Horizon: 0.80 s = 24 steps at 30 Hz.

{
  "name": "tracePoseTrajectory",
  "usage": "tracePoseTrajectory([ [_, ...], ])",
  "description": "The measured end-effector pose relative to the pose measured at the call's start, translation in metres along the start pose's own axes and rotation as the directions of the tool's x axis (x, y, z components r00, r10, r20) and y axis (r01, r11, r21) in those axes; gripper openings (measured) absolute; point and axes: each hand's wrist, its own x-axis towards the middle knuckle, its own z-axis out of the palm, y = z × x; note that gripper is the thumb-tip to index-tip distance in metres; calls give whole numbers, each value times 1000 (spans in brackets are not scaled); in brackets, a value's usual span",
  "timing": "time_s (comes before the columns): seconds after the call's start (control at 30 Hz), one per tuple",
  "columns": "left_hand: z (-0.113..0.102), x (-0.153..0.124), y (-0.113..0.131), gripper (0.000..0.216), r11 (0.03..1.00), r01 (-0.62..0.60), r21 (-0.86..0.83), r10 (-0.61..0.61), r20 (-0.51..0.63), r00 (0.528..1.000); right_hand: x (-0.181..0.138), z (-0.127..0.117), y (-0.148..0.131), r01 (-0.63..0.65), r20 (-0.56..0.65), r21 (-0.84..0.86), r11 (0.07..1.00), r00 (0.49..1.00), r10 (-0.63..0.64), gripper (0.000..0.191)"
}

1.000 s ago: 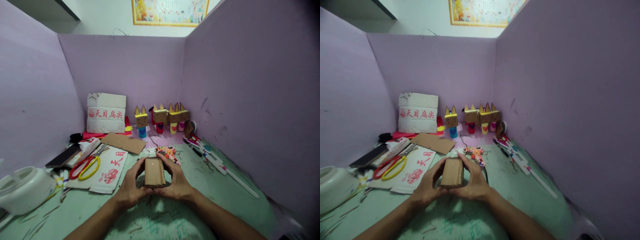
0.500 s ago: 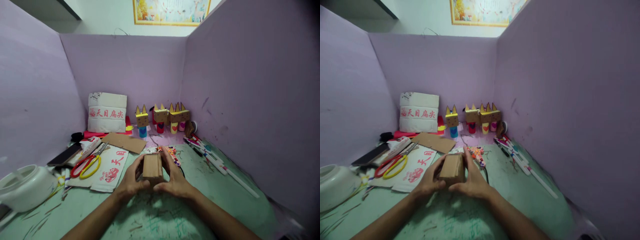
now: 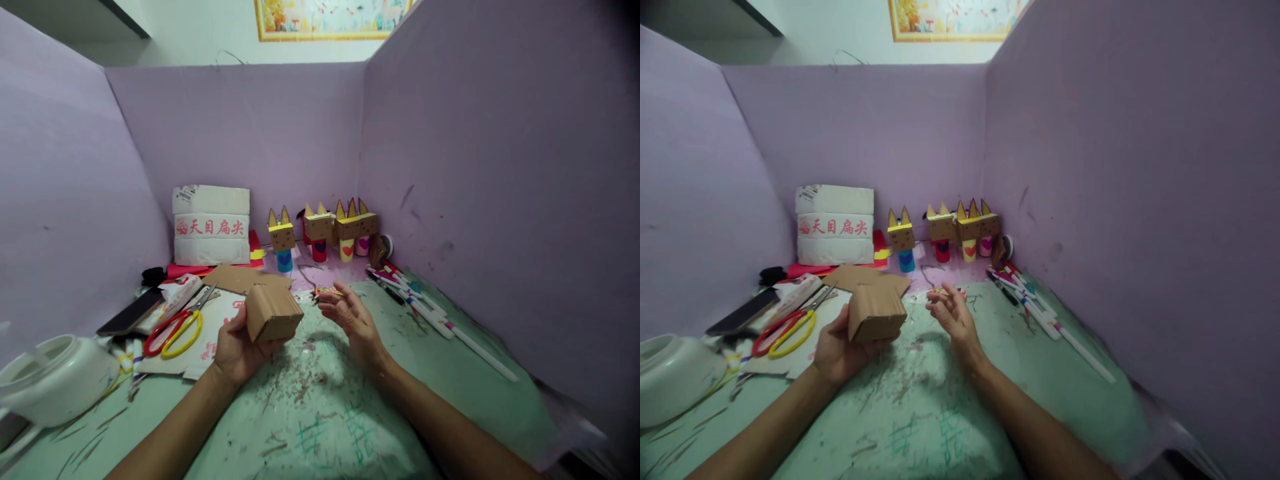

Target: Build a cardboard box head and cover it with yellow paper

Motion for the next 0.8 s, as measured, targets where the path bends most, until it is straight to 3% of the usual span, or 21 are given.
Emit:
tracePoseTrajectory([
  [0.1,11,-4,-4,51,998,-1,67,7,-98,995,-2,1,0,-6,90,-87,996,996,14,68],
  [0.2,22,-7,-10,39,985,-55,163,80,-152,985,-3,2,3,-69,198,-166,984,975,102,85],
  [0.27,26,-8,-16,39,963,-96,251,131,-124,984,-3,4,5,-114,259,-207,972,951,167,100],
  [0.37,25,-8,-26,55,887,-186,422,218,-29,976,-4,8,7,-128,314,-272,954,925,214,114],
  [0.57,20,-10,-39,73,713,-274,646,312,58,948,-9,15,-1,83,349,-476,875,932,101,102],
  [0.8,35,-18,-39,90,602,-253,757,283,94,954,-14,11,-5,139,350,-488,862,936,47,91],
])
